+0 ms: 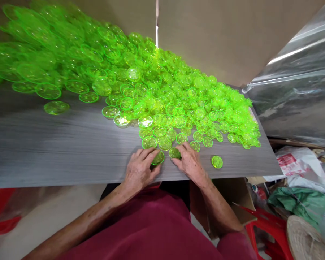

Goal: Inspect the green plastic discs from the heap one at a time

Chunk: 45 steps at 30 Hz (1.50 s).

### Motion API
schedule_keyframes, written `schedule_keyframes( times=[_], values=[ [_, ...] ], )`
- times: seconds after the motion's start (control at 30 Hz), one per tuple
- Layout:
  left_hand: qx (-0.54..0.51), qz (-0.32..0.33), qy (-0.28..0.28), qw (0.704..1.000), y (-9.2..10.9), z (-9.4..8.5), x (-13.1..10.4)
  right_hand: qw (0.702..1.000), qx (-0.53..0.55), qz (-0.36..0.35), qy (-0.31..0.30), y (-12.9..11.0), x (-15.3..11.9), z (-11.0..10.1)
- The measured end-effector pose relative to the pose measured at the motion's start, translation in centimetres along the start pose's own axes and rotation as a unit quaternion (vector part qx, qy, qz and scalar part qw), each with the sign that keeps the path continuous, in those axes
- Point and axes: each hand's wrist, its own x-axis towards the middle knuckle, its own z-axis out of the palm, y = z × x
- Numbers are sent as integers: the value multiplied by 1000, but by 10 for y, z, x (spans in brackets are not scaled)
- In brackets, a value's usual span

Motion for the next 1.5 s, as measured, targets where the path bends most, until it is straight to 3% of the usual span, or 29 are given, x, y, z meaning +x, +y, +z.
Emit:
schedule_keyframes(
  times=[0.1, 0.17, 0.3, 0.37, 0.5, 0.6, 0.73, 0.83, 0.97, 1.07, 1.13, 1.23, 1.33, 1.5],
  values=[
    [5, 2, -10, 1000, 1, -2, 1, 999, 25, -1, 33, 5, -4, 5],
    [5, 16, -15, 1000, 2, -3, 2, 996, 17, -7, 86, 6, -1, 6],
    [-7, 31, -16, 999, 3, -3, 2, 986, 12, -52, 161, -12, 26, 0],
    [-14, 28, -18, 999, 3, -1, 2, 987, 13, -86, 136, -30, 50, -3],
    [-15, 27, -23, 999, 0, 0, -3, 992, -46, -119, 8, -73, 98, 5],
    [-23, 16, -6, 1000, -7, -3, -10, 989, -103, -100, -37, -92, 118, 18],
    [-49, -1, 11, 999, -18, -10, -18, 987, -120, -98, -42, -91, 125, 27],
    [-58, -6, 19, 998, -23, -13, -20, 992, -55, -105, -37, -80, 126, 19],
    [-75, -8, 31, 997, -24, -15, -18, 986, 144, -83, -27, -53, 113, -12],
    [-94, -20, 28, 995, -25, -15, -17, 964, 263, -40, -23, -31, 83, -35],
    [-113, -27, 24, 993, -25, -14, -18, 959, 277, -28, -59, -19, 55, -44],
    [-150, -30, 7, 988, -25, -12, -17, 965, 236, -44, -101, -7, 16, -42],
    [-190, -57, -53, 979, -22, -15, -12, 982, 155, -51, -100, -1, -11, -28],
    [-272, -148, -166, 936, -14, -27, 3, 999, -20, -24, -19, 6, -29, -2]
  ],
)
